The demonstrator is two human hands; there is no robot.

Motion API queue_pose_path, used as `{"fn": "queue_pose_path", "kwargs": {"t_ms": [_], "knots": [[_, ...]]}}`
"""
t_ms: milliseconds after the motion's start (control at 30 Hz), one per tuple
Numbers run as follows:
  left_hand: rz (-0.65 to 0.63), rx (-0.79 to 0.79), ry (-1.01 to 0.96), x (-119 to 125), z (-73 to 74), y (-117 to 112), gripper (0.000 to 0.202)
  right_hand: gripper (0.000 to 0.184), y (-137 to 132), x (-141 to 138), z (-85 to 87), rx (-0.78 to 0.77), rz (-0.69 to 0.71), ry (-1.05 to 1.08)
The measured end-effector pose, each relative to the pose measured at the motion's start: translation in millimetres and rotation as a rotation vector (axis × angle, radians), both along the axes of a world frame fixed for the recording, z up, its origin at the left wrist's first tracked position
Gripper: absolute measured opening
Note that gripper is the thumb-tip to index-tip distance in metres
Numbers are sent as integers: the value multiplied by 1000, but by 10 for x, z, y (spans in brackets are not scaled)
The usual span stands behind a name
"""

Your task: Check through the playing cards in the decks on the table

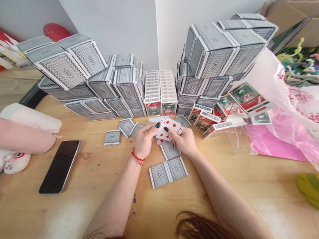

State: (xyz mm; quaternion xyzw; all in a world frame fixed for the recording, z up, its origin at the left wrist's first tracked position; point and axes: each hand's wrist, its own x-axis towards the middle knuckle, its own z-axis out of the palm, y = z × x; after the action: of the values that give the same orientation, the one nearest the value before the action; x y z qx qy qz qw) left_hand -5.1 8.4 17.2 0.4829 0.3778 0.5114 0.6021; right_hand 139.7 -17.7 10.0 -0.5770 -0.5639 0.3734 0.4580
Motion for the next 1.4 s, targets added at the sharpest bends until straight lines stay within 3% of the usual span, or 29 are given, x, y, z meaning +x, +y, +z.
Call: {"fn": "queue_pose_path", "kwargs": {"t_ms": [200, 433, 600, 800, 1033, 1400], "knots": [[-204, -338, -372, -3, -5, 25, 26, 51, 10, 14, 33, -27, 74, 17], [-308, -417, -402, -61, 14, 31, 24, 54, 16, 50, 38, -46, 182, -48], [-210, -426, -425, -3, 24, 14, 17, 53, 7, 32, 45, -62, 210, -37], [-93, -407, -392, 73, -10, -7, 23, 50, 12, 9, 28, -81, 170, 62], [-223, -368, -417, 85, 12, -36, 33, 47, 36, 26, -4, -85, 106, 198], [33, -238, -212, 167, -124, -64, 30, 48, 29, 19, -17, -112, 94, 128]]}}
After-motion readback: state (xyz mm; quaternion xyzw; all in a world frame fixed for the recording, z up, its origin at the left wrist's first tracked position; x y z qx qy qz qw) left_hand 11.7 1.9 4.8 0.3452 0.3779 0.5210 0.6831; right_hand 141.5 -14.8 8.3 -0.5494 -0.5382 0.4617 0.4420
